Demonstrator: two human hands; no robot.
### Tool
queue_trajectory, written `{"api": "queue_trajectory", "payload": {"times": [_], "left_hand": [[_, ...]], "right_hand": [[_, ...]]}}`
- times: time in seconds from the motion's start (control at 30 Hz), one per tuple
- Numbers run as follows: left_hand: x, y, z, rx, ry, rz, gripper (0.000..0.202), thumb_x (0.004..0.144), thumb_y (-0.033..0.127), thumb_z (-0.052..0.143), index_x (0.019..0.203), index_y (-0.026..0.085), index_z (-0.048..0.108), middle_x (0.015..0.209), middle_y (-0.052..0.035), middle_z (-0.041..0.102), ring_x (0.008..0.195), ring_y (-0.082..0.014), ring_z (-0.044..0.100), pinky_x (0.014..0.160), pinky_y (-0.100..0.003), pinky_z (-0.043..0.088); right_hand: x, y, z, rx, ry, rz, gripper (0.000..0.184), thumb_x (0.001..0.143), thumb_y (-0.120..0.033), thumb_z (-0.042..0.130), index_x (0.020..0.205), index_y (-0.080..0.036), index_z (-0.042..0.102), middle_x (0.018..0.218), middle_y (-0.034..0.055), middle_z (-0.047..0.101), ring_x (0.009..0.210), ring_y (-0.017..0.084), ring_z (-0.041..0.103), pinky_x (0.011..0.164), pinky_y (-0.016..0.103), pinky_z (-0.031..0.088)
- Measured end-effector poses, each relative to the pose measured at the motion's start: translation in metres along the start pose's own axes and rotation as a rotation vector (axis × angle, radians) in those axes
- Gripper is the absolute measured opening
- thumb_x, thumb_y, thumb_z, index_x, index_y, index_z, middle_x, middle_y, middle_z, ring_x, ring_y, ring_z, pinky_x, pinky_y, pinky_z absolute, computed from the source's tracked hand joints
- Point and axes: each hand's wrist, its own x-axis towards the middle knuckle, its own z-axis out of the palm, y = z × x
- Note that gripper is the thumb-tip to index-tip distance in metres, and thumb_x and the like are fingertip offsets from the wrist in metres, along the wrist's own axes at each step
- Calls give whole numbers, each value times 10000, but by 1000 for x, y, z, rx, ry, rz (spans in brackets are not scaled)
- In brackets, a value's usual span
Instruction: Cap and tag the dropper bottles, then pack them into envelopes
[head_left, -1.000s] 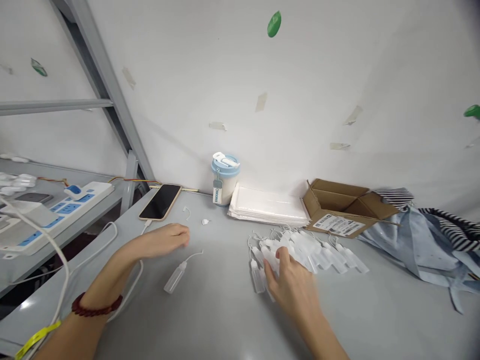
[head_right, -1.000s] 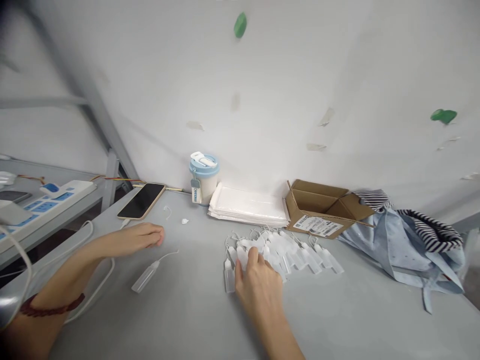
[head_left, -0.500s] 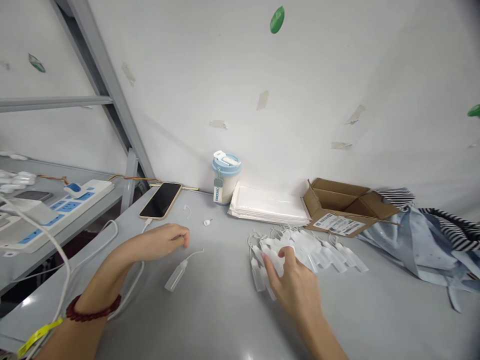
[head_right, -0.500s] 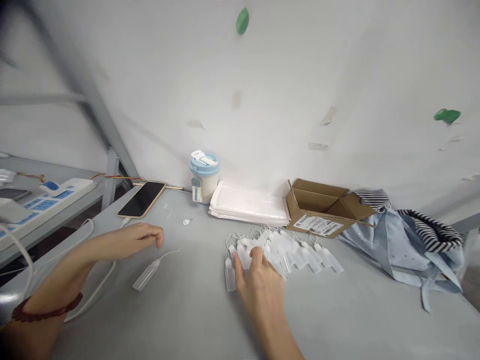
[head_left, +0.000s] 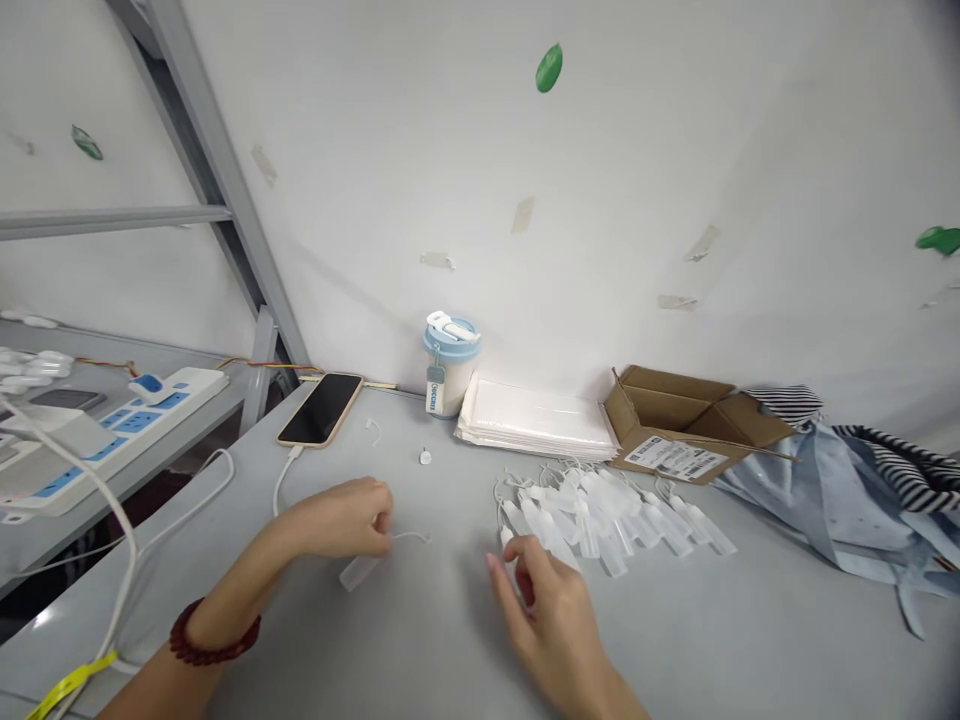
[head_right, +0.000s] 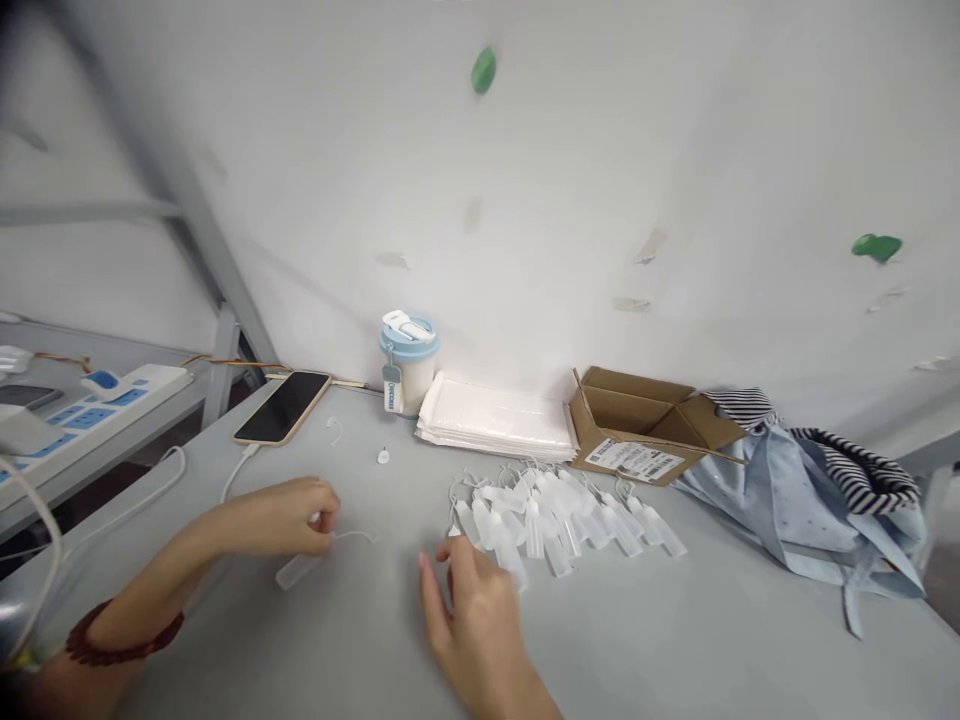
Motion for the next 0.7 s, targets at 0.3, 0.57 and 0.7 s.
{"api": "queue_trajectory", "payload": {"times": [0.3,0.57,0.7], "left_hand": [[-1,51,23,-454,106,207,279,813,438,532,783,178,629,625,43,402,582,-118,389,521,-202,337],[-5,67,38,-615,149,229,212,762,403,607,842,213,660,626,42,419,571,-122,388,536,-227,351],[-2,63,38,-746,185,121,328,779,428,602,1042,240,541,723,59,402,530,-86,333,517,-217,341]], "right_hand": [[-8,-13,14,403,-79,86,428,853,-209,553,1240,-210,368,1061,93,653,831,166,669,550,193,550],[-2,-11,9,458,-11,8,387,908,-115,422,1277,-225,385,1090,96,661,911,174,683,739,257,576],[-2,-2,9,345,51,7,369,905,-122,432,1260,-220,406,1089,94,667,865,172,688,709,252,577]]}}
